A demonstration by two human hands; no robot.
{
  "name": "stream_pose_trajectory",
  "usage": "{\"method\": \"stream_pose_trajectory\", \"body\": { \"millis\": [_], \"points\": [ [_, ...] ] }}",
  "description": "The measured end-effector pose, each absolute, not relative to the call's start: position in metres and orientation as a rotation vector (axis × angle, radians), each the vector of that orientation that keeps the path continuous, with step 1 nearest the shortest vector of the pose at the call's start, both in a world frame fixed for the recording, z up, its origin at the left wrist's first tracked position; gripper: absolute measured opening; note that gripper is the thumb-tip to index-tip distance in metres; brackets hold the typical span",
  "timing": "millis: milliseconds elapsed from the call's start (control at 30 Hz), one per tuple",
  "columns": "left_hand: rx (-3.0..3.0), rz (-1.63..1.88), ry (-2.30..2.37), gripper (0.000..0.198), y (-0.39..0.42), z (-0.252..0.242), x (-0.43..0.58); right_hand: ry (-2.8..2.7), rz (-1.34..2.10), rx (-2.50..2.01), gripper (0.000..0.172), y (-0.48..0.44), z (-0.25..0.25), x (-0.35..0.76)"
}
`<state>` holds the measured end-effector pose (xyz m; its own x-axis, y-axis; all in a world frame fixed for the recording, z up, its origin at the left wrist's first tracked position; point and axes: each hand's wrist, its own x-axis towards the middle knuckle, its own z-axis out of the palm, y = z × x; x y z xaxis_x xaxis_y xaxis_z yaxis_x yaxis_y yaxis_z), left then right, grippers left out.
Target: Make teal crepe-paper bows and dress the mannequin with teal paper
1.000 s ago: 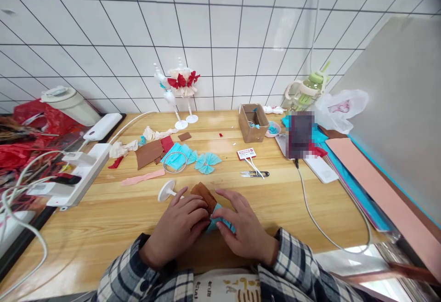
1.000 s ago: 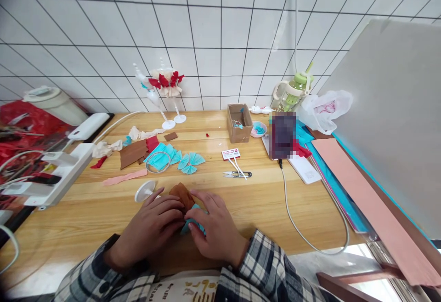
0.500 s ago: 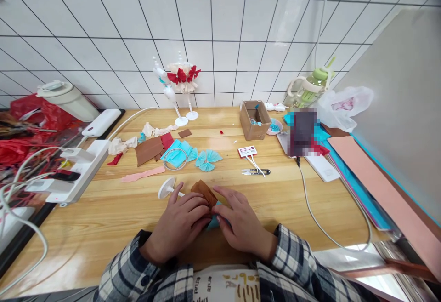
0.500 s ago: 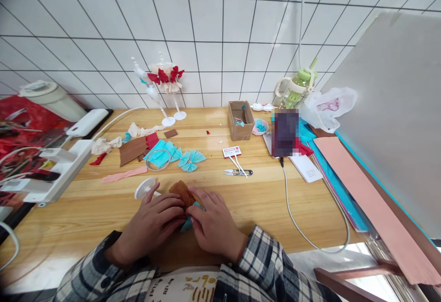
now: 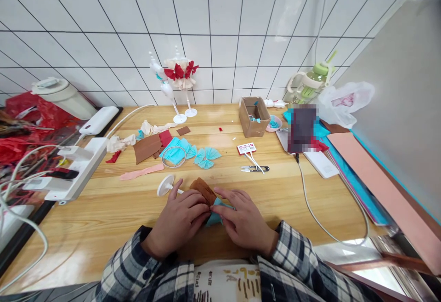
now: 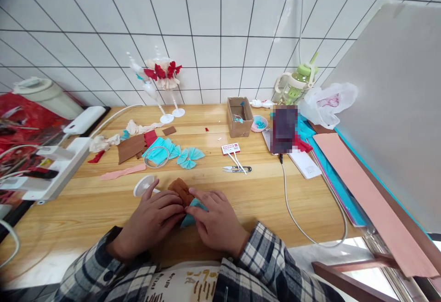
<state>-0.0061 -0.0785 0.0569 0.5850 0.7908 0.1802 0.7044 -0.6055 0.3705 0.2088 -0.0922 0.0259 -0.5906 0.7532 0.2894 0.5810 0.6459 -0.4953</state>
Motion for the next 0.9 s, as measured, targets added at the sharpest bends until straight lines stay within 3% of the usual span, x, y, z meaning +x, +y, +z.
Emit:
{"method": "stream_pose_trajectory", "body": {
  "millis": [900],
  "points": [
    [2.539, 0.465, 1.292, 0.011, -0.0792, 0.0572, -0.0056, -2.454, 0.353, -1.037, 0.038, -0.0908, 0.0237, 0.2103]
  ]
}}
